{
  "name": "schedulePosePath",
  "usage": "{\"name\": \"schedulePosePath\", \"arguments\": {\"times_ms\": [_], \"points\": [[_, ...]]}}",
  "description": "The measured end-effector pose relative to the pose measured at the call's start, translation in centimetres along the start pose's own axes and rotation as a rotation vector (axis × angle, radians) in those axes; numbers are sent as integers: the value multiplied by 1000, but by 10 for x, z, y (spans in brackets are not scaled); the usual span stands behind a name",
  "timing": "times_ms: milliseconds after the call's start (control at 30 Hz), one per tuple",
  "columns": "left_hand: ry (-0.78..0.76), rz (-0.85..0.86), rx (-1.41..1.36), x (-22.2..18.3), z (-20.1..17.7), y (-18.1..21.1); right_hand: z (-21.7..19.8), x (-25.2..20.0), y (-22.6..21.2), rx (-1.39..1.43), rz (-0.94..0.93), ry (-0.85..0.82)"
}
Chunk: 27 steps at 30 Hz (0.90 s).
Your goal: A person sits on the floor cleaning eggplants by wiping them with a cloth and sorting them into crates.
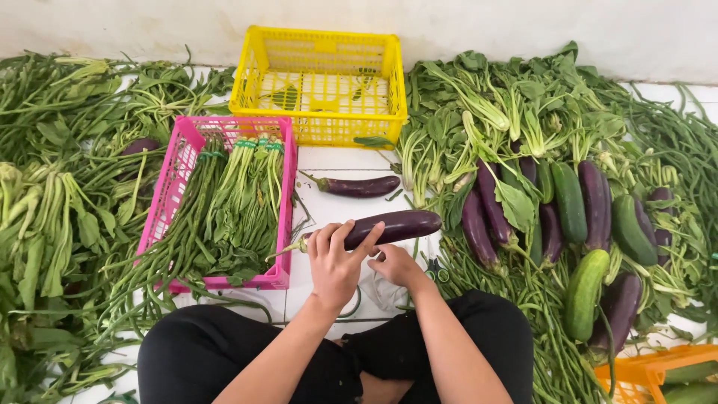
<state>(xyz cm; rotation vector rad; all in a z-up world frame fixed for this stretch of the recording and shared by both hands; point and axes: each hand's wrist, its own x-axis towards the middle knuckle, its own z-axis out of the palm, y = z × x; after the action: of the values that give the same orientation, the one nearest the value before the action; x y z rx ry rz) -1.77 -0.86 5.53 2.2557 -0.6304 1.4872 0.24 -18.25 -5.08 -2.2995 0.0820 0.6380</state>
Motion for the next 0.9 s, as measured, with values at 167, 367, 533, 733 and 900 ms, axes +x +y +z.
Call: {"name": "schedulePosePath", "arguments": {"times_ms": [167,367,533,733,900], "points": [[-173,-148,-180,-12,3,-4,2,-1,-5,11,24,-4],[-569,-894,-974,-5,-10,-1,7,5,4,37,48,5],[-485,-1750,-1813,-12,-7,-7,22,22,14,4,73,-62],[-424,-1755,-2002,-31,3,-21,8,-1,-3,-23,106,-77],[-453,-1757,-1996,-27,-1,-25,44,51,71,-45,109,-15]]}}
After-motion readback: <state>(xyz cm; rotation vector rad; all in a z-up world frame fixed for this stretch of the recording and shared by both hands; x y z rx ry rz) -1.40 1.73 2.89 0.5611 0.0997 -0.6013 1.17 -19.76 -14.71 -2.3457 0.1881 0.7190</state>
